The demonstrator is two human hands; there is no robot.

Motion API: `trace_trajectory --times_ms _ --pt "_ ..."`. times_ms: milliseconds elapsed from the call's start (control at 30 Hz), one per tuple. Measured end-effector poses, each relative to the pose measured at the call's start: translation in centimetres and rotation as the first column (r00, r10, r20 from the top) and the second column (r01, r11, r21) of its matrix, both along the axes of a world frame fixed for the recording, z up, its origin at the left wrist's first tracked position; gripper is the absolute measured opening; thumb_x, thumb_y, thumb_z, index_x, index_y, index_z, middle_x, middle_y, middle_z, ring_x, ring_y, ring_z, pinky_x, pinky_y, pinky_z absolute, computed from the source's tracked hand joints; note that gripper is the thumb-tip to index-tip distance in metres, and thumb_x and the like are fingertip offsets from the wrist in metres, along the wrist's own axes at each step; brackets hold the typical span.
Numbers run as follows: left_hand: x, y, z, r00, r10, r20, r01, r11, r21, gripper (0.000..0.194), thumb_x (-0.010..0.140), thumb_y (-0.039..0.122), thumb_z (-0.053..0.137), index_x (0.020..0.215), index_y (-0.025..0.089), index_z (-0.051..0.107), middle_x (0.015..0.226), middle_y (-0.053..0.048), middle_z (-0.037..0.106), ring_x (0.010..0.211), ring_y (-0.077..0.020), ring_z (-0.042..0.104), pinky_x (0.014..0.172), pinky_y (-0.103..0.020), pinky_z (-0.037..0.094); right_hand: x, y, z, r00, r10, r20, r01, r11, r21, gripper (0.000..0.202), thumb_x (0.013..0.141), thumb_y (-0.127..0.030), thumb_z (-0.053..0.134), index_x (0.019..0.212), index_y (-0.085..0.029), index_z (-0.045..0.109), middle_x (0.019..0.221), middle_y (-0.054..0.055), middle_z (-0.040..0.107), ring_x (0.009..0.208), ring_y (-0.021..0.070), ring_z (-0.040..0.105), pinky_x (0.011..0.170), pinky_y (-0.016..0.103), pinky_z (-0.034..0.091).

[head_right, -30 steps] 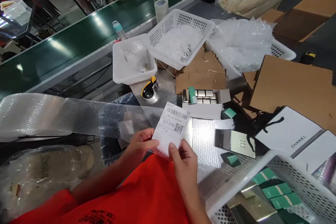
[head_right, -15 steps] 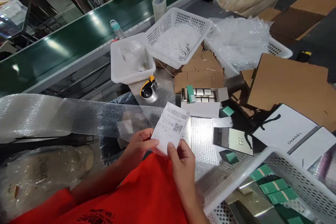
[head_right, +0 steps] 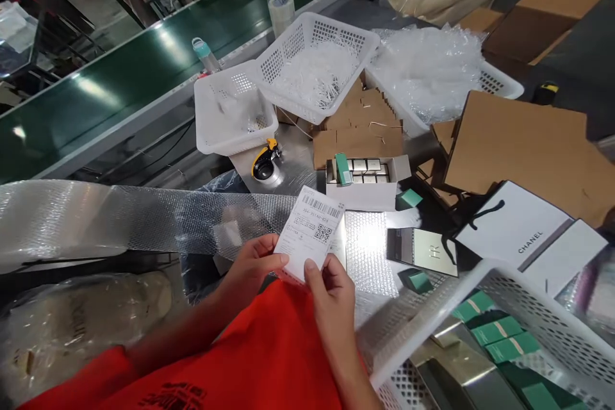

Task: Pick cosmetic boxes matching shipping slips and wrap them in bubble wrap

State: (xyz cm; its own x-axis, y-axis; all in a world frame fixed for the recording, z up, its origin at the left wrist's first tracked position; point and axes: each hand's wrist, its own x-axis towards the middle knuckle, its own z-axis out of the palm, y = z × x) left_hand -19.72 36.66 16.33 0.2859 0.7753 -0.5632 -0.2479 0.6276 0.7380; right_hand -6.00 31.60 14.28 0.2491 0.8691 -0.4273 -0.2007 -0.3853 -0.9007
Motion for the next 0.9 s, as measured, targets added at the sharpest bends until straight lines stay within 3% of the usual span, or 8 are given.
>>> trace_trajectory --times_ms 333,500,633,767,833,900 --pt "0.3 0.3 0.0 0.999 -0.006 -0.035 0.006 1.0 -0.001 0.011 0.065 0.021 0.072 0.069 0.014 0.065 0.063 0.001 0.059 0.062 -0.0124 0.052 0.064 -0.025 0.04 0.5 -0.3 0.5 1.0 -0.022 -0.022 0.022 1.0 0.018 0.032 0.08 -0.051 0.065 0.076 -0.019 0.061 0.069 0.0 0.06 0.064 0.0148 0.051 0.061 0.026 0.043" --pt "0.4 0.3 -0.2 0.999 -0.005 -0.035 0.005 1.0 0.015 0.011 0.065 0.021 0.072 0.066 0.015 0.063 0.063 0.001 0.059 0.06 -0.011 0.05 0.062 -0.025 0.037 2.3 -0.3 0.3 0.988 -0.095 0.125 0.092 0.995 0.023 0.034 0.082 -0.051 0.061 0.068 -0.02 0.057 0.061 -0.003 0.05 0.061 0.0131 0.046 0.058 0.024 0.04" --pt "0.3 0.4 0.0 0.999 -0.019 -0.029 0.019 1.0 0.009 0.012 0.065 0.021 0.072 0.065 0.015 0.061 0.061 0.001 0.057 0.058 -0.0107 0.048 0.061 -0.025 0.035 5.5 -1.3 -1.9 0.937 -0.2 0.288 0.213 0.977 -0.016 0.033 0.078 -0.053 0.063 0.075 -0.02 0.059 0.063 -0.002 0.052 0.062 0.0139 0.047 0.059 0.026 0.04" --pt "0.4 0.5 0.0 1.0 -0.014 -0.021 0.014 1.0 0.001 0.014 0.064 0.02 0.072 0.062 0.015 0.059 0.059 0.002 0.055 0.057 -0.0099 0.046 0.059 -0.024 0.034 9.6 -2.6 -5.1 0.829 -0.33 0.453 0.393 0.918 -0.05 0.039 0.07 -0.054 0.064 0.087 -0.019 0.06 0.075 0.002 0.058 0.066 0.0167 0.052 0.064 0.031 0.044" --pt "0.5 0.6 0.0 0.999 -0.014 -0.034 0.014 1.0 0.01 0.014 0.064 0.02 0.072 0.062 0.015 0.059 0.059 0.003 0.054 0.057 -0.0095 0.045 0.059 -0.024 0.033 11.5 -3.3 -6.7 0.742 -0.276 0.612 0.405 0.911 -0.081 0.042 0.071 -0.054 0.058 0.091 -0.017 0.06 0.082 0.006 0.06 0.071 0.0211 0.055 0.069 0.037 0.047" --pt "0.7 0.7 0.0 0.999 -0.018 -0.044 0.019 1.0 0.016 0.014 0.064 0.02 0.072 0.062 0.015 0.059 0.058 0.003 0.053 0.057 -0.0094 0.045 0.059 -0.024 0.033 13.2 -3.9 -8.3 0.595 -0.106 0.797 0.332 0.935 -0.123 0.045 0.074 -0.052 0.049 0.096 -0.015 0.061 0.09 0.013 0.061 0.081 0.0279 0.057 0.077 0.045 0.047"
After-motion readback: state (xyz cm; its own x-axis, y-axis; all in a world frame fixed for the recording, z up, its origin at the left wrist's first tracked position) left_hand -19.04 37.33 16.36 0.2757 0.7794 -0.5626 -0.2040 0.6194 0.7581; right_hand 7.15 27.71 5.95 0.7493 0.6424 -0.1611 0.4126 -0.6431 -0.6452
